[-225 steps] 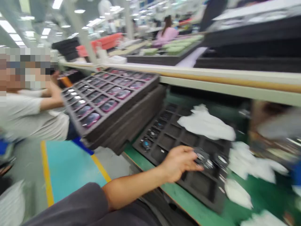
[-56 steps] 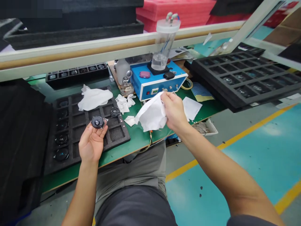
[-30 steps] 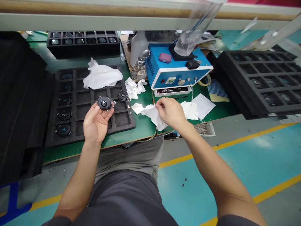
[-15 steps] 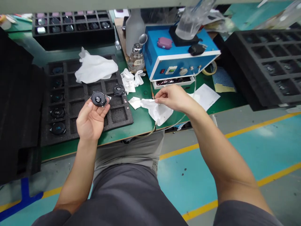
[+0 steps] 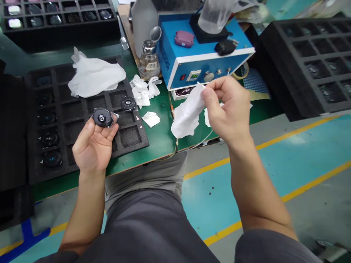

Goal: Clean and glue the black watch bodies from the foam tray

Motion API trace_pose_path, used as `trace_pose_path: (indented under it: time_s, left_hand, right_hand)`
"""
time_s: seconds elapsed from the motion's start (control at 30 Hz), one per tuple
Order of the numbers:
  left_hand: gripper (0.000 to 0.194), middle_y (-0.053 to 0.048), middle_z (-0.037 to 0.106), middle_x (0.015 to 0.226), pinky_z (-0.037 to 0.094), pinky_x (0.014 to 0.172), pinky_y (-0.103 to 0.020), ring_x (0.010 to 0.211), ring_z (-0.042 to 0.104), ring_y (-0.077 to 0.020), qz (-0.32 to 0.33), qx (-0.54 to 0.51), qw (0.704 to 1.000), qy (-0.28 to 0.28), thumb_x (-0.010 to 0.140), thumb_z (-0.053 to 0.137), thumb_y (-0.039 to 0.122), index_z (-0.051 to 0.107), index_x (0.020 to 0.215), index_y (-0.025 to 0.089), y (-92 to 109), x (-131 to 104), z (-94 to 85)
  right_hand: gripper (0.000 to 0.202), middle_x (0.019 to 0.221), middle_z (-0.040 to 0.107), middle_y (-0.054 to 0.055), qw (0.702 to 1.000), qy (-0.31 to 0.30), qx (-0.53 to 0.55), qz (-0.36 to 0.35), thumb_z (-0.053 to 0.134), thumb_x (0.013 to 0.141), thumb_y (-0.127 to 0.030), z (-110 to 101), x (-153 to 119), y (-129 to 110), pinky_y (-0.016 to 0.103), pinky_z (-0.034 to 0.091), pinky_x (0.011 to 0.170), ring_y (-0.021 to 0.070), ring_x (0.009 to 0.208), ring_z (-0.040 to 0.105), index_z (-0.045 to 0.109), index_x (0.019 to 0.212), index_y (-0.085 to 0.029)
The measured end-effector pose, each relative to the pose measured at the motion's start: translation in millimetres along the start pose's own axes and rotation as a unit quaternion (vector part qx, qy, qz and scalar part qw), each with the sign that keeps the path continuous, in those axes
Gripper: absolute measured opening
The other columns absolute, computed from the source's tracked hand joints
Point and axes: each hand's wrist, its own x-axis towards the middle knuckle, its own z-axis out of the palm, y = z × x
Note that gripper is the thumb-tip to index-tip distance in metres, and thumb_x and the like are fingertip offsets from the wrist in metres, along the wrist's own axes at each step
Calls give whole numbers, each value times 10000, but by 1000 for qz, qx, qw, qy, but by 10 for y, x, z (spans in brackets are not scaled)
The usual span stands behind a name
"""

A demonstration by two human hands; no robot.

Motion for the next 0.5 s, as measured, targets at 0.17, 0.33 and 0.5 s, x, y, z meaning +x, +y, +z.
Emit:
trace_pose_path:
  time_s: [0.17, 0.33, 0.5]
  left_hand:
    - [206, -48, 787, 1089, 610, 943, -331, 1100, 746, -250, 6, 1, 1000, -8, 824, 766, 339, 730, 994, 229, -6, 13, -1]
    - [169, -44, 786, 1084, 613, 943, -322, 1099, 744, -245, 14, -3, 1000, -22, 849, 742, 338, 742, 980, 231, -5, 8, -1]
    - [162, -53, 778, 1060, 618, 925, -309, 1087, 744, -246, 9, -3, 1000, -16, 860, 723, 314, 747, 992, 222, 13, -4, 20]
  right_hand:
    - [246, 682, 602, -19, 978, -2, -177, -108, 553, 1013, -434, -172, 46, -415, 283, 361, 599, 105, 586, 543, 656, 973, -215]
    - [284, 670, 557, -14, 990, -2, -131, -41, 609, 977, -448, -254, 328, -137, 272, 309, 565, 86, 555, 418, 670, 933, -174]
    - [48, 675, 632, 9, 966, -114, -221, 74, 647, 901, -241, -29, 316, 565, 303, 344, 626, 138, 605, 480, 664, 891, -198]
